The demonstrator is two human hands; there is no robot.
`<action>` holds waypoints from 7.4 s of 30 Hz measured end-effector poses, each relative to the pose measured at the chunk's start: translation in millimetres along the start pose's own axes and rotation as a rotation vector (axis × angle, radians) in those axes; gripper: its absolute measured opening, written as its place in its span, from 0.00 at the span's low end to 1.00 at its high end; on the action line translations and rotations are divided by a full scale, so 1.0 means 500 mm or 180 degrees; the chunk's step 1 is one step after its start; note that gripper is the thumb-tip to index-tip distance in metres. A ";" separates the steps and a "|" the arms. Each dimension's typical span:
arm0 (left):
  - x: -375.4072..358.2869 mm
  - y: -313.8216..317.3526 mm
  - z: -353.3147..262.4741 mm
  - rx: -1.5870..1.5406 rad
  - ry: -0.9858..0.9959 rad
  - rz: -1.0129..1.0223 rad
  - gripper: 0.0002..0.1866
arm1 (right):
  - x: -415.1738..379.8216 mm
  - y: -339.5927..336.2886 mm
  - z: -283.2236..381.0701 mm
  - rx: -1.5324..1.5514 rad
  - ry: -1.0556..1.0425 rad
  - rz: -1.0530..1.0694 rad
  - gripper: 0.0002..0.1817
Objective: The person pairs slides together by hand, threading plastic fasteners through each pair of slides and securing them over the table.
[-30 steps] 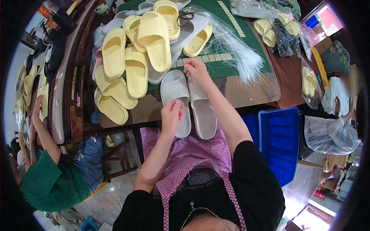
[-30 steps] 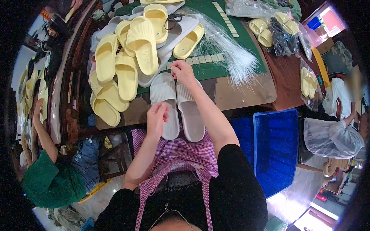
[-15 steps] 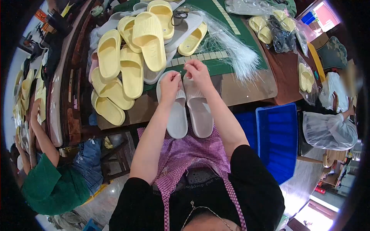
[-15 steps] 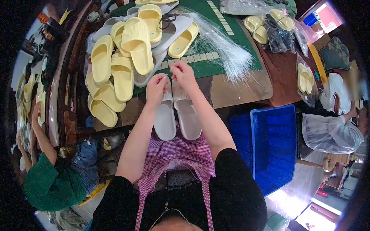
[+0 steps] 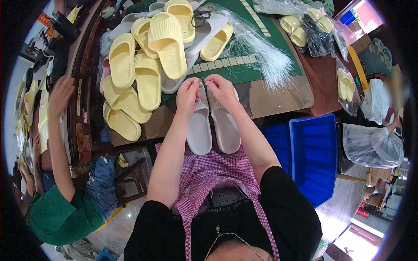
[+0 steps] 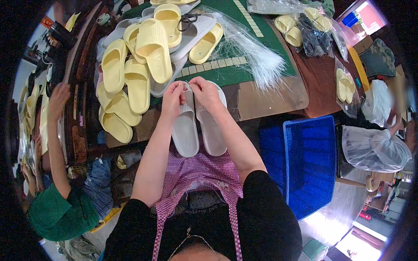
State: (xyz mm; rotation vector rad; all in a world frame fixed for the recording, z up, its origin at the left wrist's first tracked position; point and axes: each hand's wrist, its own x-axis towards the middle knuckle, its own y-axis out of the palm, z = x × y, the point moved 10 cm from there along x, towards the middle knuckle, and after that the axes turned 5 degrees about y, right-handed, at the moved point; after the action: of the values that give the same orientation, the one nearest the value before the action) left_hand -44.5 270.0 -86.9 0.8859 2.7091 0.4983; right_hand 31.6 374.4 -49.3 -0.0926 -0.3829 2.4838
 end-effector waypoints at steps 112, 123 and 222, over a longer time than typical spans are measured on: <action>-0.217 -0.310 -0.405 0.1236 0.1597 -0.1634 0.26 | -0.073 0.059 0.221 0.0437 -0.1014 -0.0026 0.14; -0.309 -0.148 -0.014 0.5899 0.1648 0.0050 0.26 | -0.117 -0.292 -0.070 -0.0666 -0.0331 -0.1770 0.10; -0.429 0.036 -0.065 0.1879 0.0455 0.0822 0.09 | -0.321 -0.127 0.049 0.3566 0.0722 -0.0098 0.12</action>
State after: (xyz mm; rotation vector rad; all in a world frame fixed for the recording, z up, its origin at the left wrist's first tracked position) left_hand 122.2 145.4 -23.2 1.4001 2.9321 -0.2303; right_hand 193.9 322.4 -10.9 0.0932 1.0813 2.2714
